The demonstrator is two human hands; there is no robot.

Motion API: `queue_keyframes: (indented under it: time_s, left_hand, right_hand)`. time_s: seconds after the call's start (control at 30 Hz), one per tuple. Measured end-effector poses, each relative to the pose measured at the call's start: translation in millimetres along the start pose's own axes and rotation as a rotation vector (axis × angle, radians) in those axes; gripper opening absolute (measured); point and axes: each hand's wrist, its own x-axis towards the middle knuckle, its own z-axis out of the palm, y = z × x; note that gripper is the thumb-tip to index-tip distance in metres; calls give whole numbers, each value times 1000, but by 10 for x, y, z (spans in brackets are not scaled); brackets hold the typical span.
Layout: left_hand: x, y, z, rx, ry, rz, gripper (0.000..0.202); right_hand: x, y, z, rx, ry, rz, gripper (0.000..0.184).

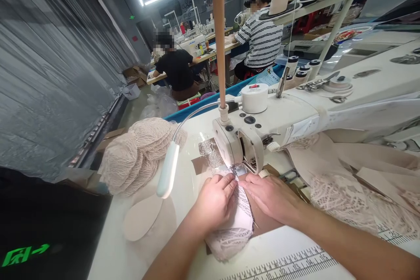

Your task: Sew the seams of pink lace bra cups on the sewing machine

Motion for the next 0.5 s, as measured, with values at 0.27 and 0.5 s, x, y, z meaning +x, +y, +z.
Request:
queue_keyframes:
  time_s: [0.27, 0.5]
  left_hand:
    - [21, -73, 14, -12, 22, 7, 42]
    - [-48, -84, -3, -59, -50, 50, 55]
  right_hand:
    - [20, -9, -3, 19, 31, 5, 35]
    - [-7, 8, -30, 88, 9, -14, 35]
